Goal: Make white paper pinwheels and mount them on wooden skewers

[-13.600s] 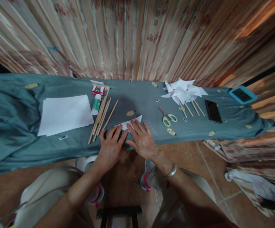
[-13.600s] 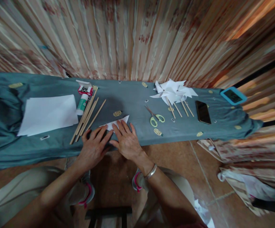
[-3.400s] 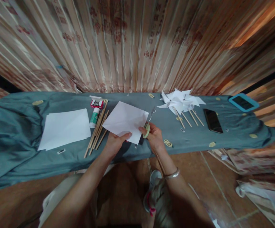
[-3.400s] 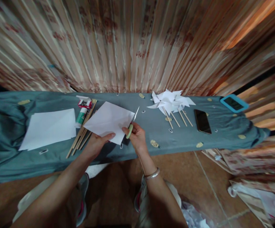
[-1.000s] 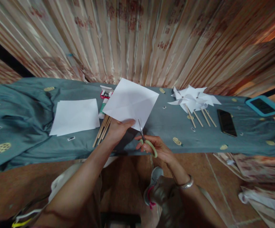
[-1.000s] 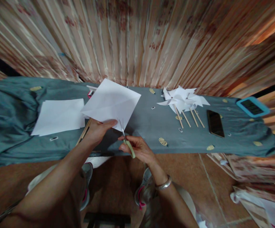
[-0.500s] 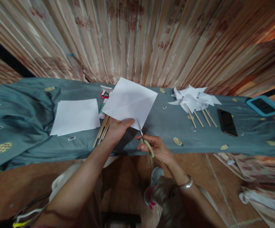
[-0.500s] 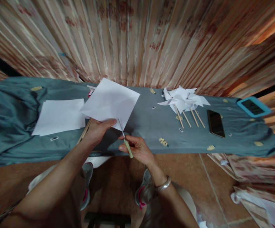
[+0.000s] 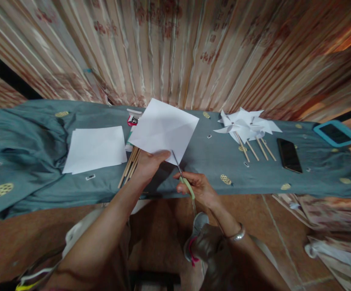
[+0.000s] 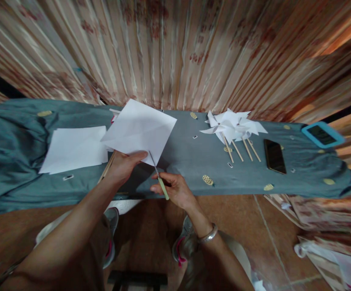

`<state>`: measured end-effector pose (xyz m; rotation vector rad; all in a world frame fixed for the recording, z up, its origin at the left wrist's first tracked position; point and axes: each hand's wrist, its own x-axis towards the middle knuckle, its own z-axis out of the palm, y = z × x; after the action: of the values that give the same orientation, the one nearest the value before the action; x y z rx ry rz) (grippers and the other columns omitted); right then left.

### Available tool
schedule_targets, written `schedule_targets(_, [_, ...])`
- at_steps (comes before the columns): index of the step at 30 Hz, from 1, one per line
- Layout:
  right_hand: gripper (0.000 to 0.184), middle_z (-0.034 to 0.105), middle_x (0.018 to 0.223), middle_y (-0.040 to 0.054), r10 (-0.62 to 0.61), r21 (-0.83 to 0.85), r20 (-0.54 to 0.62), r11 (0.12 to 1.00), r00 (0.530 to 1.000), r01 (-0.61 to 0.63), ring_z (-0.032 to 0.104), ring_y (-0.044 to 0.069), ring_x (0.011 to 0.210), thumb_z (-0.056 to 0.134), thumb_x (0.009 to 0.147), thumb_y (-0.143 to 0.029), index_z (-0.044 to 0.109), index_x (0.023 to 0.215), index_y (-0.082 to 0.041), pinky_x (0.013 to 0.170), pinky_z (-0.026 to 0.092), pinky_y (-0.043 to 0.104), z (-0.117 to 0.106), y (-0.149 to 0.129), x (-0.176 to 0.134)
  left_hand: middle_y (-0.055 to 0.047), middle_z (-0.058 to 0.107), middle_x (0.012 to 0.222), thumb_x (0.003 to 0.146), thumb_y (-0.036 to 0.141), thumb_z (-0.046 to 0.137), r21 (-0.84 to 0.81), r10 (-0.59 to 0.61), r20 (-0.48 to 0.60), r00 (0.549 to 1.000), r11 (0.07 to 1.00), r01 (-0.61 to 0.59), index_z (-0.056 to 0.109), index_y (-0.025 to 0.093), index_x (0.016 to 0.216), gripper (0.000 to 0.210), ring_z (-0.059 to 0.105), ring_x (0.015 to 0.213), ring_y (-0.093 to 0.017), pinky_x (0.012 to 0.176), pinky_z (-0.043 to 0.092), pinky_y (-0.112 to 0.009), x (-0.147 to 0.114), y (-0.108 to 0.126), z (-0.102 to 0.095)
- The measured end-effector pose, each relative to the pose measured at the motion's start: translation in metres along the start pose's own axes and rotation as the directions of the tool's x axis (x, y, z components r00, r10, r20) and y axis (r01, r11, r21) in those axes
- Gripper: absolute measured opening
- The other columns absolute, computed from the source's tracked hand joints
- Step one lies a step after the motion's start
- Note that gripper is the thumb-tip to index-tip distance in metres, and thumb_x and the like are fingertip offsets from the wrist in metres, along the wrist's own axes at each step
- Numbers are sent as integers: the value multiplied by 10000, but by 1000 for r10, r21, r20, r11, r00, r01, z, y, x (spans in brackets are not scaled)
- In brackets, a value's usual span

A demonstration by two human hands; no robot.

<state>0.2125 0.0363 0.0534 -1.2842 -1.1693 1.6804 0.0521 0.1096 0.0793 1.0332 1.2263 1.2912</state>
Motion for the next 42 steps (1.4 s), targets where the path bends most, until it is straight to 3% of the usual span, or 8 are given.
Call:
schedule_targets(5, [446, 612, 627, -38, 12, 18, -18, 1000, 1000, -12, 532, 83, 539, 846, 591, -469, 717, 916, -192, 526, 450, 213, 2, 2, 1, -44, 700, 813, 526, 260, 747, -30, -32, 21, 999, 999, 33, 651, 167, 749, 260, 647, 738, -218, 684, 521, -332, -1, -1, 1])
schedule_targets(12, [415, 624, 631, -31, -34, 50, -55, 998, 998, 37, 508, 80, 550, 868, 575, -417, 724, 891, -189, 515, 416, 205, 2, -1, 2, -52, 729, 865, 513, 261, 765, -33, -85, 67, 994, 996, 87, 660, 176, 834, 348, 662, 820, -241, 795, 527, -369, -7, -4, 4])
schedule_targets(20, [389, 596, 597, -46, -20, 67, -60, 997, 998, 24, 498, 74, 505, 848, 595, -439, 719, 881, -209, 491, 424, 208, 2, 0, 2, -62, 732, 860, 503, 286, 791, -61, -145, 85, 986, 987, 150, 658, 160, 818, 365, 668, 791, -234, 755, 518, -358, -5, -8, 4])
schedule_targets(31, [393, 602, 585, -39, -77, 20, -77, 997, 994, 78, 525, 98, 547, 850, 583, -467, 716, 824, -187, 506, 414, 210, 0, -2, 4, -42, 743, 852, 500, 252, 776, -78, -143, 122, 982, 985, 153, 677, 179, 798, 322, 665, 797, -221, 801, 522, -363, -11, -6, 8])
schedule_targets(38, [415, 626, 568, -36, -25, 42, -79, 999, 997, 28, 510, 83, 474, 849, 560, -493, 696, 784, -178, 477, 422, 216, 3, -7, 3, -39, 739, 871, 481, 278, 781, -69, -148, 106, 983, 985, 155, 674, 179, 858, 404, 664, 823, -224, 811, 504, -360, -11, -4, 8])
schedule_targets(42, [426, 622, 559, -42, -40, 43, -74, 998, 996, 43, 537, 92, 500, 853, 561, -496, 678, 792, -184, 489, 431, 213, 2, -7, 4, -32, 729, 815, 484, 291, 770, -60, -174, 137, 975, 981, 184, 665, 185, 788, 338, 654, 780, -221, 778, 508, -359, -13, -4, 8])
